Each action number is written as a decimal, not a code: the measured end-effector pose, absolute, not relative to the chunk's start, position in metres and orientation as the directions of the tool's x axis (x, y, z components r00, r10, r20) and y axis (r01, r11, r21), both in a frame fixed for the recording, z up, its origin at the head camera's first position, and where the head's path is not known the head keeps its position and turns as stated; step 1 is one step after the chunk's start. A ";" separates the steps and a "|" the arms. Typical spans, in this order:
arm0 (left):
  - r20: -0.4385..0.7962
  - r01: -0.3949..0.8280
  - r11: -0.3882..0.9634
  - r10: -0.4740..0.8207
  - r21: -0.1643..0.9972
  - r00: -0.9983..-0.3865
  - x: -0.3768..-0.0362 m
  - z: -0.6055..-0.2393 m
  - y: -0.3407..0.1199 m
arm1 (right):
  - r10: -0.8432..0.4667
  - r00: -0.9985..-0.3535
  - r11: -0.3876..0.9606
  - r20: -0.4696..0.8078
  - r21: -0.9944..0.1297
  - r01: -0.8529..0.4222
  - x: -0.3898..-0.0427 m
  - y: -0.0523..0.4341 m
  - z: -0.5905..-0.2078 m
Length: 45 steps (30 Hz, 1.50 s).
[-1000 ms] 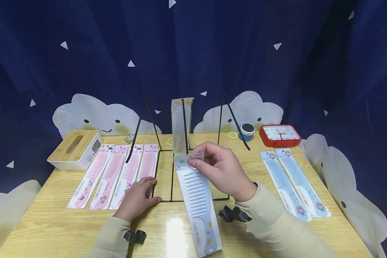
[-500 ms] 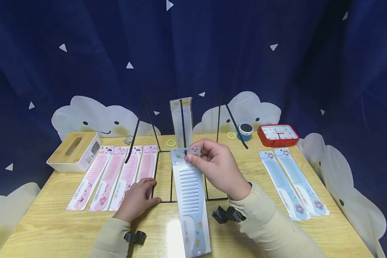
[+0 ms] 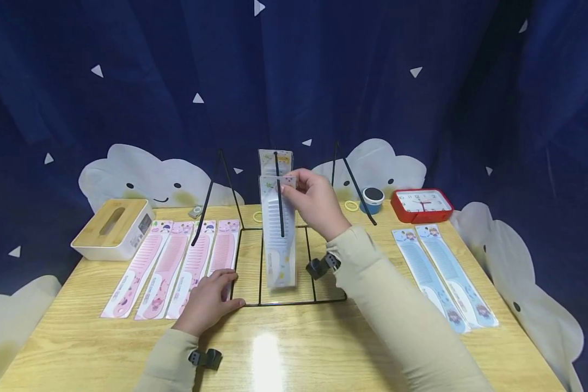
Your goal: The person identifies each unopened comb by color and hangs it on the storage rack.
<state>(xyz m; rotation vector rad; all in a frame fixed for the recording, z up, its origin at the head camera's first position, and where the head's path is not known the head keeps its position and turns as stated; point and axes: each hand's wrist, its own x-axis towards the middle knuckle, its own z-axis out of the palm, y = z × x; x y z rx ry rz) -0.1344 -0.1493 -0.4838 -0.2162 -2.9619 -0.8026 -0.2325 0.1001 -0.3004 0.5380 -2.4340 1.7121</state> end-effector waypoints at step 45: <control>0.115 0.155 0.853 0.112 0.498 -0.987 -0.135 -0.485 -0.149 | 0.154 -0.988 0.758 -0.003 -0.641 0.121 -0.306 0.352 -0.465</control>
